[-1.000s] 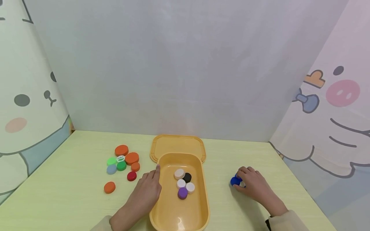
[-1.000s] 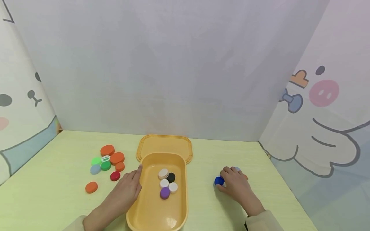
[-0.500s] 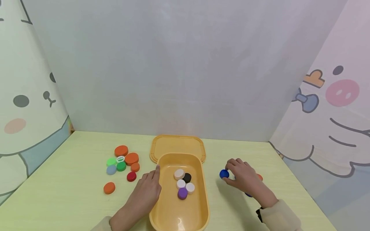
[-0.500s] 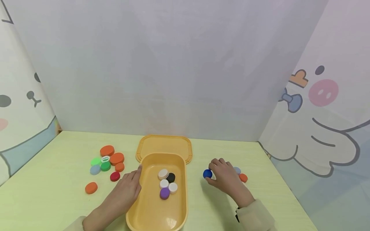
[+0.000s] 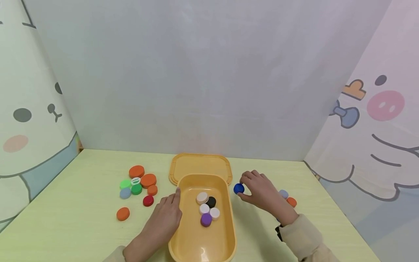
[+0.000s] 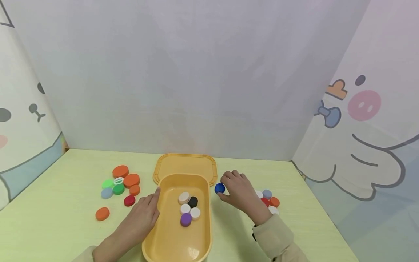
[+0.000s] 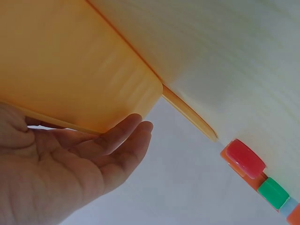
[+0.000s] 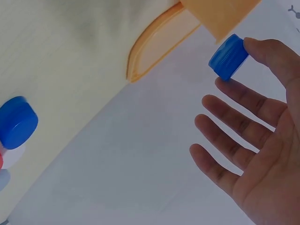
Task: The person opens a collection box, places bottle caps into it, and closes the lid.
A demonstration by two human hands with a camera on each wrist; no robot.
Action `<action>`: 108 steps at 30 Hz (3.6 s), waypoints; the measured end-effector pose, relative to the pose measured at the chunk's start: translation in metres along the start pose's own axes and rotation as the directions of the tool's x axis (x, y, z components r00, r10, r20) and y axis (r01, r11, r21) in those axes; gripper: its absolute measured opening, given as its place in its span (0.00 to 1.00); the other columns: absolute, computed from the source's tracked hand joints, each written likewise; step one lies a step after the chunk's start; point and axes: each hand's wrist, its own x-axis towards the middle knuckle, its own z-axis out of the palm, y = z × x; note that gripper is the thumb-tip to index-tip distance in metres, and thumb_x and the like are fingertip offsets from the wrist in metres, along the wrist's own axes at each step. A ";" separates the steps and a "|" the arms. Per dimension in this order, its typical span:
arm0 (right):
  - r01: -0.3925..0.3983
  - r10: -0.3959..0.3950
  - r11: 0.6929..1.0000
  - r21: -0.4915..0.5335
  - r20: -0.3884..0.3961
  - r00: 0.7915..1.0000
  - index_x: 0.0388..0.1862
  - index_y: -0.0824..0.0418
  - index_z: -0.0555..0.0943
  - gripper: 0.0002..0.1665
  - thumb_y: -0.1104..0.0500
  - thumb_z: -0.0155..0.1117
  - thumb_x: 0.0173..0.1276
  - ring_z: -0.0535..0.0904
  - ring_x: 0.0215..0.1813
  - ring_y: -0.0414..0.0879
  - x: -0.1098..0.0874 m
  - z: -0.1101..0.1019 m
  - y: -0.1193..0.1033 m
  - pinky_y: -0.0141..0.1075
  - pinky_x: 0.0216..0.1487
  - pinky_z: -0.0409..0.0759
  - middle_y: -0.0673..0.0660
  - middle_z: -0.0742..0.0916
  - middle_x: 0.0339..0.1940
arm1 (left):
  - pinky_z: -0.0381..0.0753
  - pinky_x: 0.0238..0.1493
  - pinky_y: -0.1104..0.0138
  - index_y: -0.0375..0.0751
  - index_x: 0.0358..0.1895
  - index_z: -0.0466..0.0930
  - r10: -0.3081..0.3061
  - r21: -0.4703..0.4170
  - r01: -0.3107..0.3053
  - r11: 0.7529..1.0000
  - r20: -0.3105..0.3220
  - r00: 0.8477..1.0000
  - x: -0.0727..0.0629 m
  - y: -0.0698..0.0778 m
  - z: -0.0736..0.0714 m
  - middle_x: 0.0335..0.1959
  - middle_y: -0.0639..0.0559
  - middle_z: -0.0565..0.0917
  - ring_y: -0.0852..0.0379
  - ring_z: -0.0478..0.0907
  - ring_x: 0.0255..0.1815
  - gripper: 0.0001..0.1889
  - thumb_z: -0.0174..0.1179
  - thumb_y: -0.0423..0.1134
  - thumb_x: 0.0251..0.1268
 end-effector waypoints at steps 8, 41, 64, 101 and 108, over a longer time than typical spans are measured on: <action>0.029 -0.030 0.999 0.044 0.006 1.000 0.34 0.55 0.78 0.18 0.46 0.70 0.50 0.71 0.40 0.44 0.019 0.003 -0.014 0.35 0.36 0.72 0.50 0.81 0.38 | 0.72 0.55 0.54 0.31 0.66 0.59 0.015 -0.008 -0.016 1.000 -0.013 1.000 -0.001 0.000 0.000 0.55 0.41 0.75 0.44 0.71 0.54 0.28 0.49 0.38 0.62; 0.097 -0.114 0.986 0.135 0.124 0.986 0.36 0.55 0.79 0.19 0.43 0.66 0.54 0.68 0.38 0.43 0.045 0.031 -0.037 0.34 0.33 0.67 0.48 0.81 0.36 | 0.73 0.54 0.54 0.31 0.65 0.61 0.013 -0.009 -0.013 1.000 -0.022 1.000 0.000 -0.001 0.002 0.54 0.41 0.75 0.45 0.72 0.53 0.28 0.49 0.38 0.61; 0.105 -0.132 0.983 0.153 0.181 0.975 0.38 0.55 0.81 0.15 0.49 0.65 0.56 0.68 0.37 0.44 0.051 0.048 -0.042 0.33 0.32 0.67 0.51 0.83 0.42 | 0.74 0.53 0.55 0.30 0.65 0.61 0.033 0.004 -0.033 0.999 -0.032 0.999 -0.001 0.000 0.000 0.53 0.41 0.76 0.45 0.72 0.52 0.28 0.50 0.37 0.61; 0.126 -0.122 0.988 0.093 -0.047 0.991 0.35 0.54 0.83 0.09 0.54 0.66 0.56 0.74 0.38 0.45 0.036 0.016 -0.018 0.36 0.32 0.72 0.48 0.84 0.35 | 0.75 0.51 0.54 0.29 0.63 0.63 0.050 0.020 -0.049 0.999 -0.078 0.996 -0.001 -0.002 0.004 0.51 0.41 0.77 0.45 0.73 0.50 0.27 0.50 0.36 0.60; 0.066 -0.064 0.996 0.061 -0.036 0.997 0.35 0.54 0.82 0.09 0.54 0.66 0.56 0.75 0.38 0.45 0.022 0.012 0.004 0.35 0.31 0.72 0.48 0.84 0.36 | 0.75 0.50 0.54 0.29 0.63 0.63 0.051 0.025 -0.050 0.998 -0.073 0.996 -0.001 -0.002 0.003 0.51 0.41 0.77 0.45 0.73 0.50 0.27 0.50 0.36 0.60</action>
